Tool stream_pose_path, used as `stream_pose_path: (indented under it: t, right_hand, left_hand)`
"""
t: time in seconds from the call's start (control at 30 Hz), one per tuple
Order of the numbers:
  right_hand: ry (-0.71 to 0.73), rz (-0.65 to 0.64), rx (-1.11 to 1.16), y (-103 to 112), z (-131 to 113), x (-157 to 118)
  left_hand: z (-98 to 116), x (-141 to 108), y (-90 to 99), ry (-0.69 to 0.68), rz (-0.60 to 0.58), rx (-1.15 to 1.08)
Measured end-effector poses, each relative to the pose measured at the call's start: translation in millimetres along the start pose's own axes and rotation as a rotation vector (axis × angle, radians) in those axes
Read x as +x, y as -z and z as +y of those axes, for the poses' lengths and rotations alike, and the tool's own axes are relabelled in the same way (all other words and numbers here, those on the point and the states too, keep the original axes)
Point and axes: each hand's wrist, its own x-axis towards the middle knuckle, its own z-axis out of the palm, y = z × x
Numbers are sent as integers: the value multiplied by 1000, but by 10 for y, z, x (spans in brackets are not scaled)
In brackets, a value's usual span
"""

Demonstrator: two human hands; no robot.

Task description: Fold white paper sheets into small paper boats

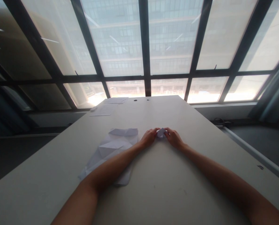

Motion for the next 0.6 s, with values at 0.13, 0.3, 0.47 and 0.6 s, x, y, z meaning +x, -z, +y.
stream_pose_path:
  t: [0.13, 0.3, 0.47, 0.6]
  right_hand:
    - [-76, 29, 66, -33, 18, -7]
    - [-130, 21, 3, -45, 28, -19]
    - [-115, 10, -117, -33, 37, -33]
    - [-63, -14, -172, -29, 44, -30]
  left_hand:
    - [11, -7, -3, 53, -19, 28]
    - [48, -16, 34, 98, -40, 74]
    - [69, -30, 64, 87, -39, 177]
    - [35, -41, 49, 70, -42, 226]
